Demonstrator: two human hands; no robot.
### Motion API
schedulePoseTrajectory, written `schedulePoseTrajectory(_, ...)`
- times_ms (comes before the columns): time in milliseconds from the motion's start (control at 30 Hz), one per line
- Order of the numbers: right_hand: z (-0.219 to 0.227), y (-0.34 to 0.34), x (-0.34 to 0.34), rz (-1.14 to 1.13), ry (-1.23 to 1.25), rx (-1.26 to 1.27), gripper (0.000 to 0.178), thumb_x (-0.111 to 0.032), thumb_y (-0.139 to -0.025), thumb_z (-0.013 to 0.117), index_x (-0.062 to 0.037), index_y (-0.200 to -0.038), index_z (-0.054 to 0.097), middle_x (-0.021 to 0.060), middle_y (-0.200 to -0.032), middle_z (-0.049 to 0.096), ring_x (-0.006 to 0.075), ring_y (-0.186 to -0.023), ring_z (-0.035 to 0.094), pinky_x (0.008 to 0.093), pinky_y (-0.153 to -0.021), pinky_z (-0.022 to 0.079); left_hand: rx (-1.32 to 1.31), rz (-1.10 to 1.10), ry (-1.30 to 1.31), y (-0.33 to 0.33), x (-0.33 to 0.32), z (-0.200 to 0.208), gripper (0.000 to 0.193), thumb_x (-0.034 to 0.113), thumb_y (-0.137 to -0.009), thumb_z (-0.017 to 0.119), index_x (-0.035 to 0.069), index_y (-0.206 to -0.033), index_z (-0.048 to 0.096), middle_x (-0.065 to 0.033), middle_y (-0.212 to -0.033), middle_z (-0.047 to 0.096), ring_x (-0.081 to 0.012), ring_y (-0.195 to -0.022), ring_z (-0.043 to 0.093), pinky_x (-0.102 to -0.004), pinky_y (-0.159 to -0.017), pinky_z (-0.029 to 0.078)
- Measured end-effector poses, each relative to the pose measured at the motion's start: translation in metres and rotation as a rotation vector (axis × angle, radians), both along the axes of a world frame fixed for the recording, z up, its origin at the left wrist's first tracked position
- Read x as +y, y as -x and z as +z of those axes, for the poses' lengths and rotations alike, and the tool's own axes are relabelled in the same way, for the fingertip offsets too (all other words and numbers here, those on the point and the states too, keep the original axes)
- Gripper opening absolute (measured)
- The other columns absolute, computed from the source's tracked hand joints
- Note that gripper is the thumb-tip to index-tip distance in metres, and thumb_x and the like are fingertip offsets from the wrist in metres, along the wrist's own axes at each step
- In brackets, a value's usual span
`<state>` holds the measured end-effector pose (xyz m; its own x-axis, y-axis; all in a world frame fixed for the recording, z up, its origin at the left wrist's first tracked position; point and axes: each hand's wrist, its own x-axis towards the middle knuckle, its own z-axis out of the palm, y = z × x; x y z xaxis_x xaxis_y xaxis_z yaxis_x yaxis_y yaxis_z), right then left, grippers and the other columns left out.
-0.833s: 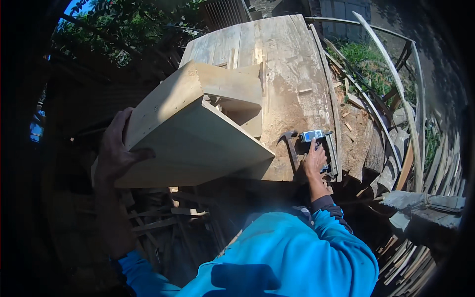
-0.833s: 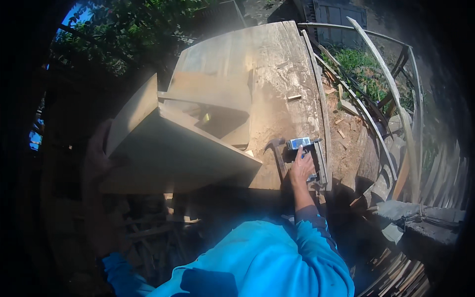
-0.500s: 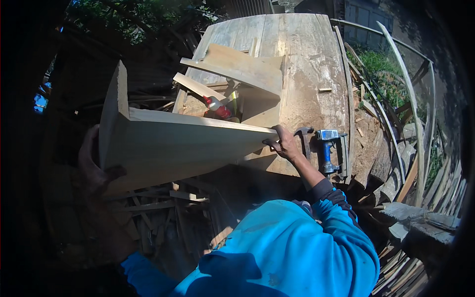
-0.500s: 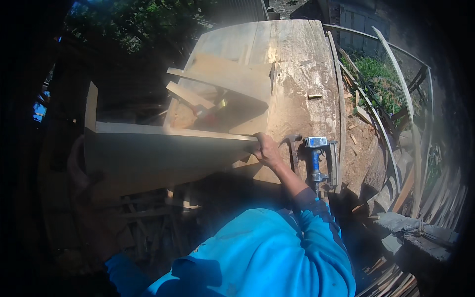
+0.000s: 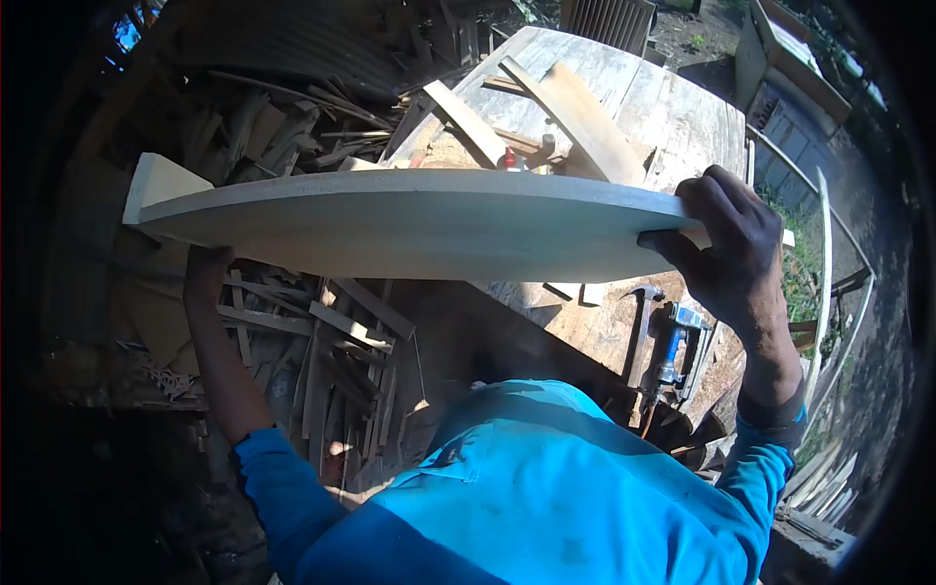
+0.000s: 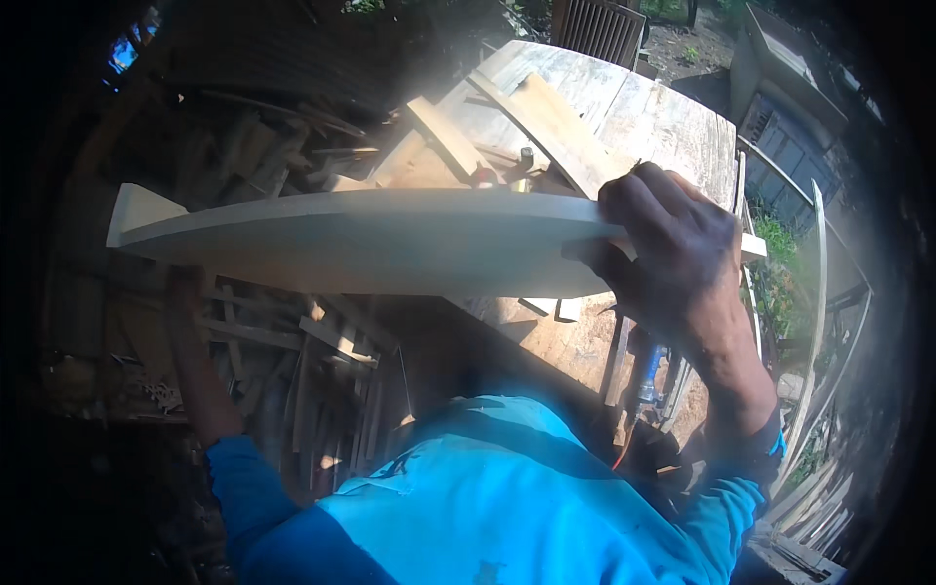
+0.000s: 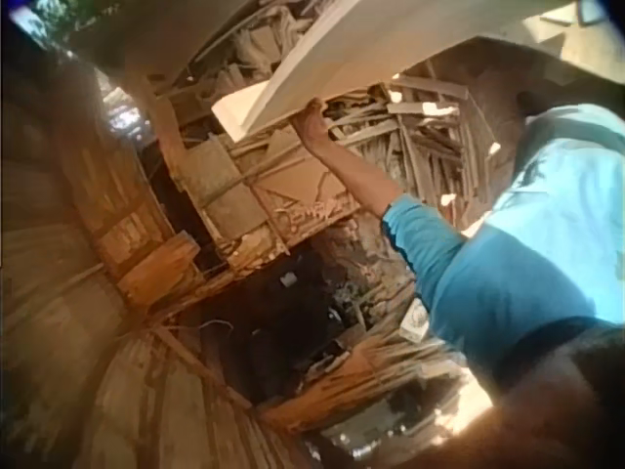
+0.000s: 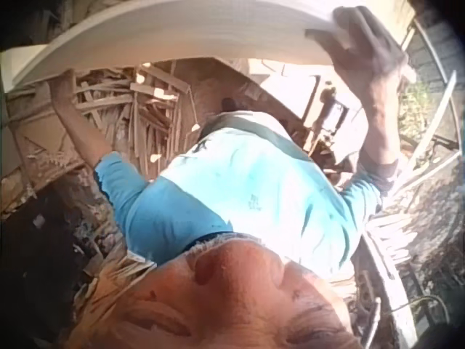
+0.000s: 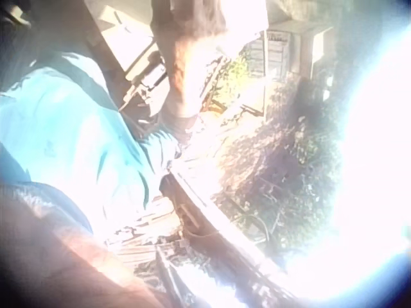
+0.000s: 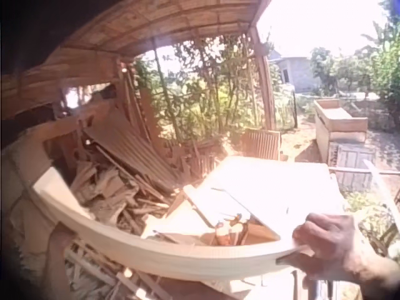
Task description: The person retrieves a strip of staples and loads a pneumatic nail gun, then fits wooden boards together and secures them with the nail gun and a hammer.
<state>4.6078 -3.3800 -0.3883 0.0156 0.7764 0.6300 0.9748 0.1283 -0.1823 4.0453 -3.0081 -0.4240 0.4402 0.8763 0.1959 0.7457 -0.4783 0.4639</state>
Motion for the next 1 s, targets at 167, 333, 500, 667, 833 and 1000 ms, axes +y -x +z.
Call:
schedulePoseTrajectory(167, -0.012, 0.049, -0.016, -0.080, 0.189, -0.096, 0.027, -0.018, -0.067, 0.077, -0.0107, -0.079, 0.053, 0.0059, -0.069, 0.046, 0.0260, -0.062, 0.051, 0.0395, -0.052, 0.040, -0.514, -0.275, 0.481, -0.076, -0.044, -0.057, 0.077, 0.005, -0.069, 0.067, 0.000, -0.141, 0.039, -0.0117, -0.138, 0.051, -0.0205, -0.130, 0.046, -0.0355, -0.109, 0.035)
schedulePoseTrajectory(333, -0.030, 0.070, -0.021, -0.232, 0.280, -0.092, 0.037, -0.016, -0.061, 0.082, -0.0060, -0.082, 0.053, 0.0092, -0.072, 0.047, 0.0286, -0.065, 0.051, 0.0398, -0.054, 0.040, -0.444, -0.488, 0.527, -0.083, 0.004, -0.108, 0.074, 0.008, -0.073, 0.066, 0.000, -0.142, 0.038, -0.0114, -0.138, 0.050, -0.0202, -0.131, 0.045, -0.0351, -0.109, 0.035)
schedulePoseTrajectory(500, -0.061, 0.066, -0.026, -0.381, 0.323, -0.108, 0.039, -0.020, -0.061, 0.084, -0.0047, -0.083, 0.055, 0.0100, -0.074, 0.047, 0.0293, -0.065, 0.051, 0.0399, -0.056, 0.040, -0.481, -0.575, 0.619, -0.107, 0.034, -0.148, 0.071, 0.014, -0.077, 0.065, 0.000, -0.141, 0.037, -0.0108, -0.138, 0.050, -0.0198, -0.130, 0.045, -0.0346, -0.109, 0.035)
schedulePoseTrajectory(667, -0.066, 0.063, -0.001, -0.477, 0.327, -0.006, 0.034, -0.020, -0.061, 0.080, -0.0042, -0.075, 0.054, 0.0079, -0.071, 0.046, 0.0275, -0.062, 0.050, 0.0396, -0.054, 0.038, -0.501, -0.605, 0.665, -0.113, 0.046, -0.165, 0.069, 0.020, -0.081, 0.064, 0.000, -0.141, 0.037, -0.0103, -0.138, 0.049, -0.0195, -0.130, 0.044, -0.0341, -0.109, 0.035)
schedulePoseTrajectory(833, -0.066, 0.059, -0.006, -0.422, 0.352, -0.050, 0.031, -0.016, -0.063, 0.079, -0.0050, -0.076, 0.053, 0.0084, -0.070, 0.046, 0.0268, -0.062, 0.050, 0.0391, -0.055, 0.039, -0.568, -0.551, 0.678, -0.098, 0.042, -0.182, 0.067, 0.026, -0.085, 0.063, 0.000, -0.141, 0.037, -0.0098, -0.137, 0.049, -0.0192, -0.130, 0.044, -0.0336, -0.108, 0.035)
schedulePoseTrajectory(1000, -0.059, 0.064, 0.030, -0.274, 0.372, -0.043, 0.024, -0.009, -0.065, 0.075, -0.0056, -0.075, 0.053, 0.0076, -0.070, 0.049, 0.0270, -0.063, 0.051, 0.0389, -0.054, 0.040, -0.603, -0.476, 0.691, -0.076, 0.036, -0.194, 0.066, 0.032, -0.089, 0.063, 0.000, -0.141, 0.036, -0.0092, -0.137, 0.048, -0.0188, -0.130, 0.044, -0.0331, -0.108, 0.035)
